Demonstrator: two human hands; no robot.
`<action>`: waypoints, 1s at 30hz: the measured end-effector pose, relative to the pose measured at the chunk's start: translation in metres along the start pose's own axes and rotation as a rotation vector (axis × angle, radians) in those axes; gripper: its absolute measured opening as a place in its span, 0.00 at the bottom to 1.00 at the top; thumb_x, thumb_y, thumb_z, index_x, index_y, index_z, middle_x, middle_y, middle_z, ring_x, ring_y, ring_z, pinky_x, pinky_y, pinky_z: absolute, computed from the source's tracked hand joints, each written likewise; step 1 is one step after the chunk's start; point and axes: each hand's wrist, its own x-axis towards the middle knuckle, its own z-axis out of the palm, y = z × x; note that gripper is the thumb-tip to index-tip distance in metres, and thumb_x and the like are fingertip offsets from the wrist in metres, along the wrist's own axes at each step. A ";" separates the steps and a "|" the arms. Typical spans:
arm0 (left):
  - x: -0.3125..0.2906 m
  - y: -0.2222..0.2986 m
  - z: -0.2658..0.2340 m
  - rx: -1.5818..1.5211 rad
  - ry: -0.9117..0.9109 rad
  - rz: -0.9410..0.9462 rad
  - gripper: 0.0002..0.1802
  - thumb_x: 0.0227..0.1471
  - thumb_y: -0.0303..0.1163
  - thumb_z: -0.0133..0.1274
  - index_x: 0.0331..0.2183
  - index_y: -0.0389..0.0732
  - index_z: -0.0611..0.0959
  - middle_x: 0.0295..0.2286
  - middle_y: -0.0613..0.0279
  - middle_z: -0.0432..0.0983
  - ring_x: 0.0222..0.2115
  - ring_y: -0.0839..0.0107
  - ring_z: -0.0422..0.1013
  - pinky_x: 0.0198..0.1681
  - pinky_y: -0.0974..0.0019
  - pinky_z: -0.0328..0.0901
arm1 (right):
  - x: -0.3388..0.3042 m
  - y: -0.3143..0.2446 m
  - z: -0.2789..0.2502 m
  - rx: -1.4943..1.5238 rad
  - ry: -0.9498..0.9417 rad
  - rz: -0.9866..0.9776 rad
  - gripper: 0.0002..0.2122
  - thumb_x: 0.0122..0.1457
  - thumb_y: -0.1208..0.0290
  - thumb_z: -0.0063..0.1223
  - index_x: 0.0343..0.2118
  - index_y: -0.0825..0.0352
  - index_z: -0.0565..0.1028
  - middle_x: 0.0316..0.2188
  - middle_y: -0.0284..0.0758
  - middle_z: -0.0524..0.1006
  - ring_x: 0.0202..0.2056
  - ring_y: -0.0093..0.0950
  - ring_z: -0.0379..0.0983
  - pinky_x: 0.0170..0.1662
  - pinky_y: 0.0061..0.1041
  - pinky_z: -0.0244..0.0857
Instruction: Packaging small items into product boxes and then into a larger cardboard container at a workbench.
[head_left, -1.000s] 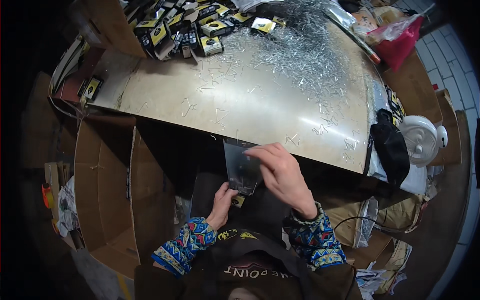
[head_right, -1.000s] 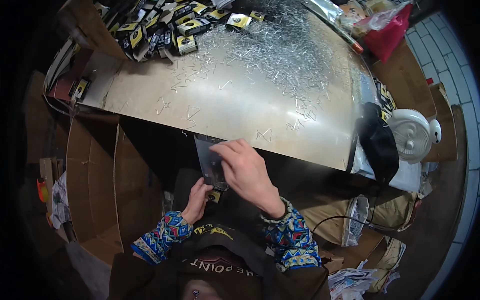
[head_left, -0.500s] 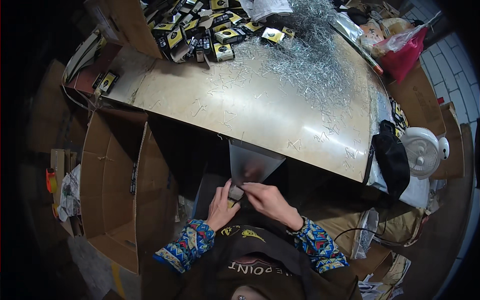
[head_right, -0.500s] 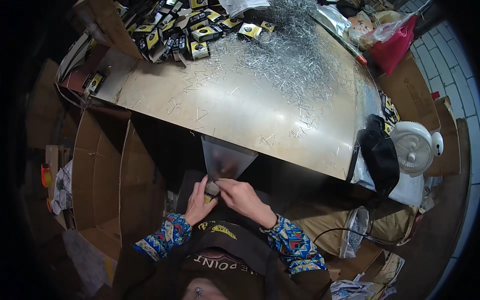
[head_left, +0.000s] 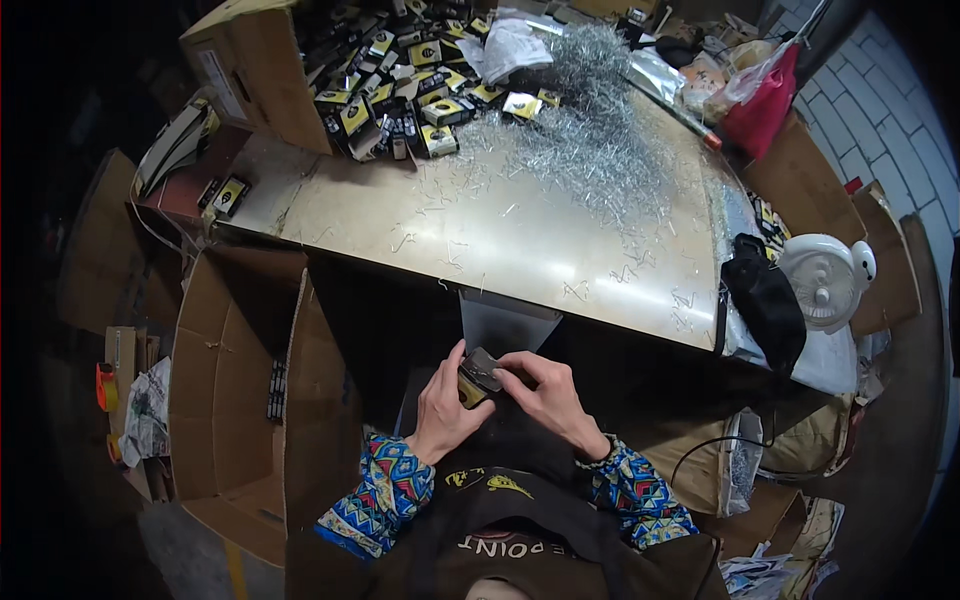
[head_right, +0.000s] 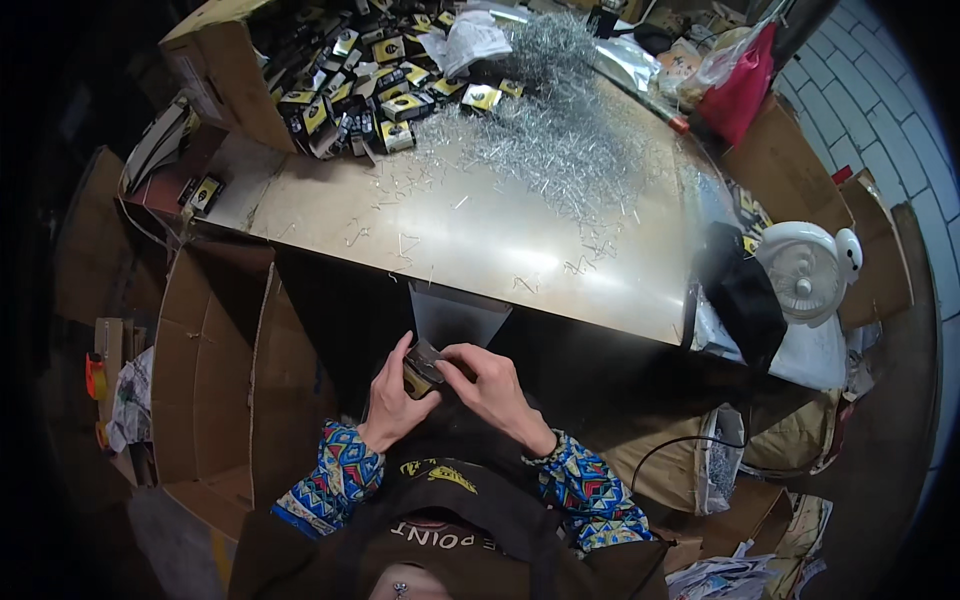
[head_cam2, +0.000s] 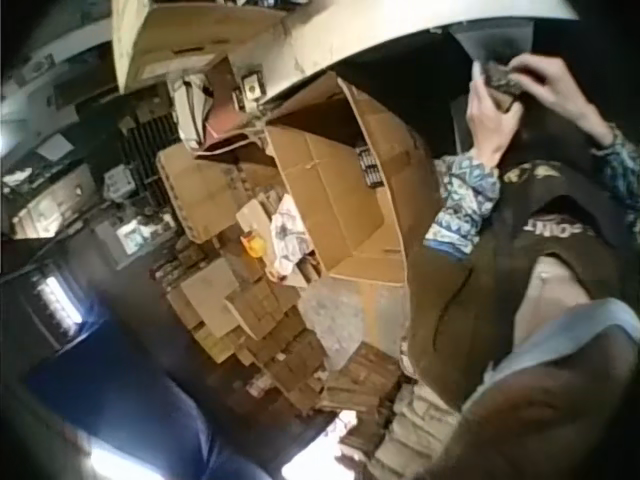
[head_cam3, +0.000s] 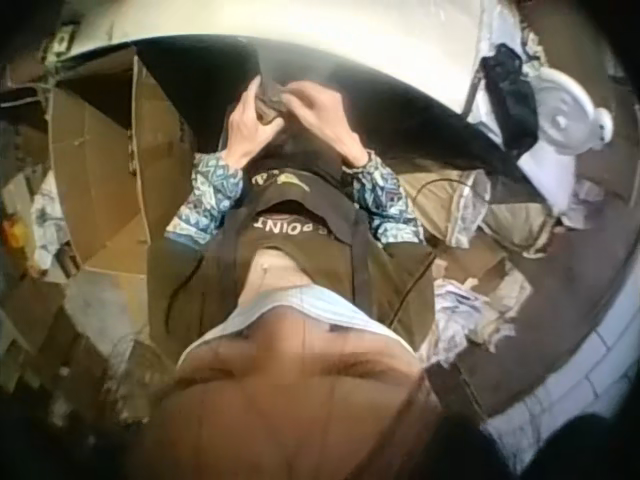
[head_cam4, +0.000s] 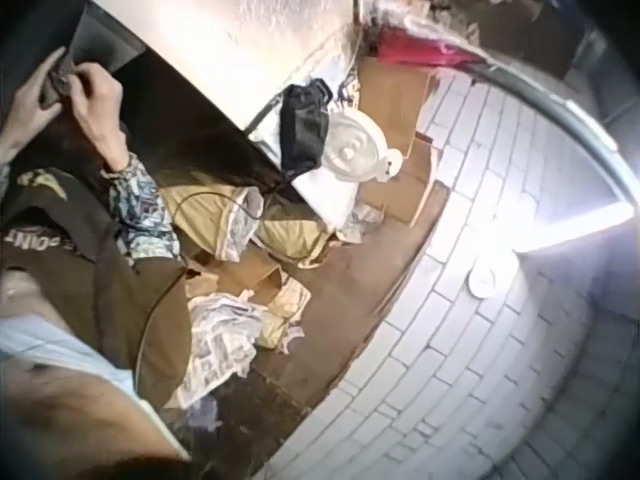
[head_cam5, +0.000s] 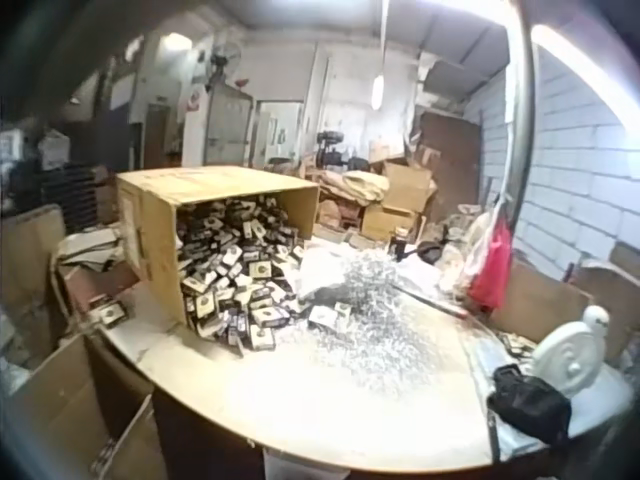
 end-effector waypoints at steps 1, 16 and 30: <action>0.000 0.003 -0.002 -0.009 0.013 -0.013 0.48 0.35 0.29 0.64 0.58 0.32 0.61 0.41 0.45 0.73 0.42 0.48 0.72 0.44 0.56 0.69 | 0.000 -0.005 0.001 0.039 0.081 -0.047 0.06 0.55 0.72 0.58 0.33 0.68 0.79 0.32 0.42 0.79 0.31 0.37 0.78 0.33 0.28 0.72; 0.028 0.018 0.000 -0.126 0.145 0.057 0.40 0.42 0.35 0.66 0.53 0.40 0.63 0.41 0.42 0.72 0.39 0.44 0.74 0.39 0.54 0.71 | 0.006 -0.006 -0.001 -0.124 0.220 -0.372 0.13 0.53 0.80 0.59 0.42 0.71 0.78 0.44 0.45 0.78 0.43 0.38 0.77 0.46 0.29 0.71; 0.039 0.022 0.017 0.080 0.079 -0.018 0.37 0.38 0.28 0.65 0.49 0.36 0.64 0.36 0.47 0.68 0.38 0.46 0.69 0.37 0.53 0.67 | 0.010 -0.003 0.011 0.406 0.293 0.127 0.10 0.56 0.79 0.58 0.41 0.71 0.80 0.34 0.40 0.83 0.34 0.18 0.78 0.37 0.17 0.72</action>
